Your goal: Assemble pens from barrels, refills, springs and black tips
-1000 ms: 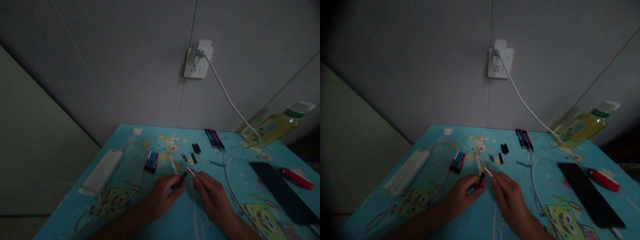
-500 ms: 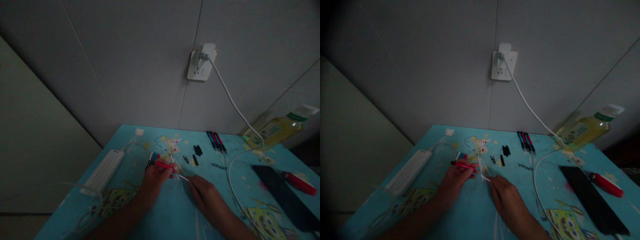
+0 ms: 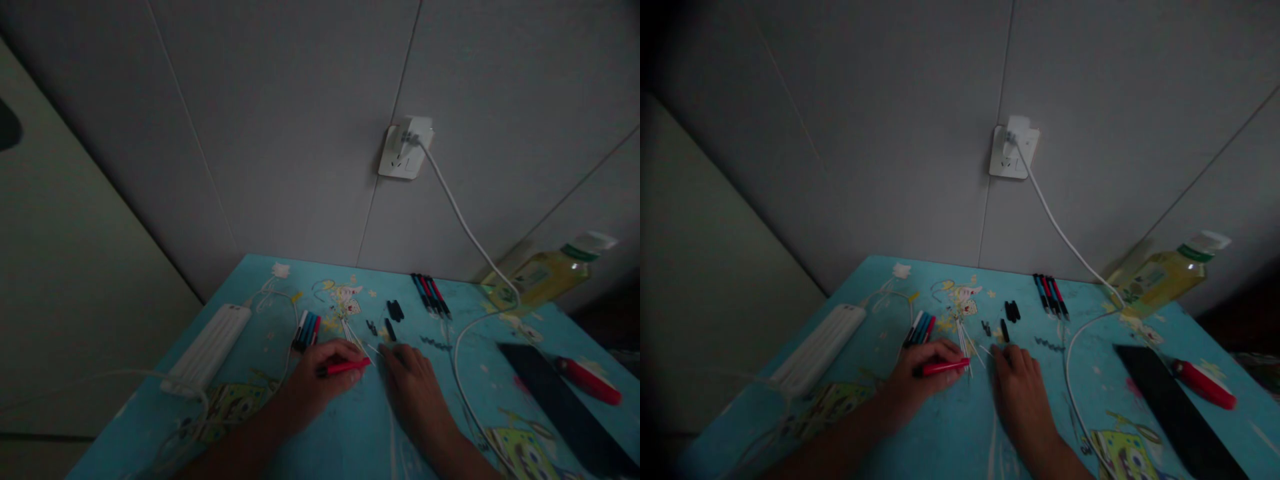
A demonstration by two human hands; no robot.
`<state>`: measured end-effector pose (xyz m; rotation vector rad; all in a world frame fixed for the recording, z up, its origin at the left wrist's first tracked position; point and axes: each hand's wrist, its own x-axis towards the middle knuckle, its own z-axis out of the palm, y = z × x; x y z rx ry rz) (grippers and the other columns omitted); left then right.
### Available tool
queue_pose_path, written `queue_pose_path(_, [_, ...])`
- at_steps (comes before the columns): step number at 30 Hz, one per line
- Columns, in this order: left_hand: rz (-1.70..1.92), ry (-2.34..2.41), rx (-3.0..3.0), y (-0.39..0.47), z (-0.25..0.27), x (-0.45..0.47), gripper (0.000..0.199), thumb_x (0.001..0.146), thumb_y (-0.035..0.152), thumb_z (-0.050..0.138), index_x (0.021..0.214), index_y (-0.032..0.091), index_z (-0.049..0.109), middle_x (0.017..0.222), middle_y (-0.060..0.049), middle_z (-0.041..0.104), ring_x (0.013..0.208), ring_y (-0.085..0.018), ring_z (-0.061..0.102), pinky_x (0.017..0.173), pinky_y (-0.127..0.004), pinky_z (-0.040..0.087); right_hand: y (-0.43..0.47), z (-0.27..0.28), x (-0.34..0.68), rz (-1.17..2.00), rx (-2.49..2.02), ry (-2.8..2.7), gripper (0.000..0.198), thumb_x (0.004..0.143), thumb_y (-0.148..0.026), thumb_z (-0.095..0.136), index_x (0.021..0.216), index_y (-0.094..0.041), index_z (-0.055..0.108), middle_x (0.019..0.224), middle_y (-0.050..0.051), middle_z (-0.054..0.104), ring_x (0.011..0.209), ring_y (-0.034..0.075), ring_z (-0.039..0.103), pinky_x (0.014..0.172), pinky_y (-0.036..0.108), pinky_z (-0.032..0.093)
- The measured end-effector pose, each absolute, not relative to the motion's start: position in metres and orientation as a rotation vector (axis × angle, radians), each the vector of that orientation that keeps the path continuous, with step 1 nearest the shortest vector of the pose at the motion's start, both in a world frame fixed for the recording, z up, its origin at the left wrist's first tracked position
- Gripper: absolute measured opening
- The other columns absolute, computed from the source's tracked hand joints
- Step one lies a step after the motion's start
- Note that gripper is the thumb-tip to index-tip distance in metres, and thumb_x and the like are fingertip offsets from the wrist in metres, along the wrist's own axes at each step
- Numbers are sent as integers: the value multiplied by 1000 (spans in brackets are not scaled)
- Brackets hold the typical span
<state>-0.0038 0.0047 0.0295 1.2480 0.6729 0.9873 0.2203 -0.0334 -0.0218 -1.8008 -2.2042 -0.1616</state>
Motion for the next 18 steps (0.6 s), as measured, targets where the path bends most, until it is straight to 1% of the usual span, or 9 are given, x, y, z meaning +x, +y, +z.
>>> queue_pose_path(5, [948,570,1112,2,26,1,19,86,26,69,102,17,75,111,-11,70,100,-24,67,93,-39,52,-27,-3,222,-213,-1756,-2215,36,90,-13,53,124,-21,62,114,13,61,100,29,57,86,45,46])
queue_pose_path(7, [945,586,1096,1,23,2,23,89,28,65,106,14,74,112,-13,70,103,-25,67,96,-40,51,-10,4,223,-157,-1697,-2185,34,91,-15,53,122,-22,64,116,13,61,103,29,57,89,44,45])
queue_pose_path(10, [916,619,1107,1,17,5,28,89,31,65,110,14,73,113,-13,71,108,-26,66,101,-41,48,32,12,221,9,-1649,-2123,30,93,-18,52,119,-20,66,111,11,64,103,26,58,93,39,44])
queue_pose_path(12, [921,624,1063,0,13,7,32,90,34,65,114,14,70,115,-13,71,109,-26,66,103,-41,47,63,15,217,30,-1645,-2117,32,93,-19,53,122,-19,65,112,11,65,104,25,59,96,38,43])
queue_pose_path(15, [964,633,926,2,9,10,41,89,42,65,119,14,65,116,-14,70,102,-26,70,100,-42,49,99,15,209,63,-1641,-2119,33,92,-21,56,123,-19,65,112,11,66,104,24,60,97,34,42])
queue_pose_path(18, [978,705,853,7,7,11,46,90,48,61,121,14,61,111,-13,71,91,-25,73,93,-40,54,119,9,202,100,-1648,-2105,31,90,-23,59,120,-17,67,107,11,68,101,23,61,94,32,43])
